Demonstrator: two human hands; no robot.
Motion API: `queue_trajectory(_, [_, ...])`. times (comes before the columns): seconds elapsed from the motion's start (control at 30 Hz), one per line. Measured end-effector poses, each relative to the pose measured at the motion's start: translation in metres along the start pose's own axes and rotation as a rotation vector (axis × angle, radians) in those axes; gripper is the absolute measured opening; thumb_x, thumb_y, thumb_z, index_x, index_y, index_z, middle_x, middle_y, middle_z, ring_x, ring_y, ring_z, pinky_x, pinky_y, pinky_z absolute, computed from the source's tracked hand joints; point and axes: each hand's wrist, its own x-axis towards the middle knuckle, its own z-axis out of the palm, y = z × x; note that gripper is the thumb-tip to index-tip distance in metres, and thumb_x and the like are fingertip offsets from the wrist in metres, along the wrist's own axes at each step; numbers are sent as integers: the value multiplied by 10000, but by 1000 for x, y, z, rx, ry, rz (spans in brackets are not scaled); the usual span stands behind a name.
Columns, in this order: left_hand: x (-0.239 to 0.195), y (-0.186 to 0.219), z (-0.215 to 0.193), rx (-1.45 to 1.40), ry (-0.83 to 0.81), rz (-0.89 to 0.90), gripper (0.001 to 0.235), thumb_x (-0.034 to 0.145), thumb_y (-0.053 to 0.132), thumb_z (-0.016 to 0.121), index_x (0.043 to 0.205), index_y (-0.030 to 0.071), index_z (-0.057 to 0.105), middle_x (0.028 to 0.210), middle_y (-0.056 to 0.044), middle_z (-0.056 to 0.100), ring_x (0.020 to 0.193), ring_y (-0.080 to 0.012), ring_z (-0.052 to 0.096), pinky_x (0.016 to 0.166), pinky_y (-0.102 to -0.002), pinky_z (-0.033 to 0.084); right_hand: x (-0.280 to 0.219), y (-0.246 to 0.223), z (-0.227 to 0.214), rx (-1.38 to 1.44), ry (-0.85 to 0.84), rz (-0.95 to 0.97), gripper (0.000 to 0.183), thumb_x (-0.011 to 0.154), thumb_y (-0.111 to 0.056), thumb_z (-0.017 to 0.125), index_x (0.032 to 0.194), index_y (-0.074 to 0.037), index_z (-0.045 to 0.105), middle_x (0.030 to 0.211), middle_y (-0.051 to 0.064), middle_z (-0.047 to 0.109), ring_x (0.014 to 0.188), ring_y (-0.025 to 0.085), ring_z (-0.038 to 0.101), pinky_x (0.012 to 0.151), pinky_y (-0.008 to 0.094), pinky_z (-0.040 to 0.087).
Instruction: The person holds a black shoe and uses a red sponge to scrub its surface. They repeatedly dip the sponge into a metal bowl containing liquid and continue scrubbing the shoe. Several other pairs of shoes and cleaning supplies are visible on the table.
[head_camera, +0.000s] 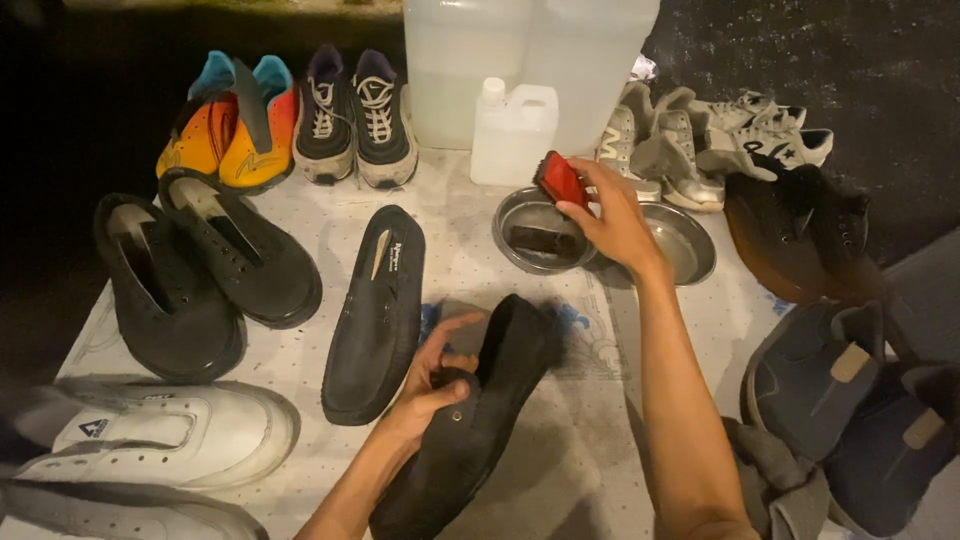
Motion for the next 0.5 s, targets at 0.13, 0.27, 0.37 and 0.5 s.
queue_trajectory(0.13, [1, 18, 17, 22, -26, -27, 815, 795, 375, 810, 1475, 113, 445, 809, 54, 524, 679, -52, 463, 619, -184, 341, 0, 5, 4, -13, -8, 5, 527, 1004, -247, 653, 1461, -47, 481, 1414, 172, 572, 1255, 329, 552, 1040, 446, 457])
queue_trajectory(0.27, [1, 31, 25, 12, -62, -141, 742, 824, 247, 786, 1473, 128, 445, 655, 15, 549, 590, -81, 506, 583, -221, 368, 0, -5, 3, -19, -42, 30, 589, 1035, -259, 579, 1530, -28, 359, 1507, 198, 492, 1335, 357, 499, 1092, 492, 399])
queue_trajectory(0.37, [0, 35, 27, 4, -95, -169, 735, 822, 193, 774, 1475, 119, 445, 604, 35, 392, 513, -68, 422, 528, -209, 311, -2, -12, 6, -60, -64, 8, 610, 1075, -255, 504, 1604, -106, 239, 1382, 193, 506, 1205, 345, 475, 1026, 477, 376])
queue_trajectory(0.5, [0, 37, 26, 146, -27, -189, 760, 716, 317, 775, 1428, 195, 535, 837, 15, 549, 740, -87, 490, 698, -201, 337, 5, 7, 11, -153, -192, -6, 555, 1114, -321, 383, 1641, -292, 209, 1167, 195, 507, 1010, 319, 483, 926, 433, 419])
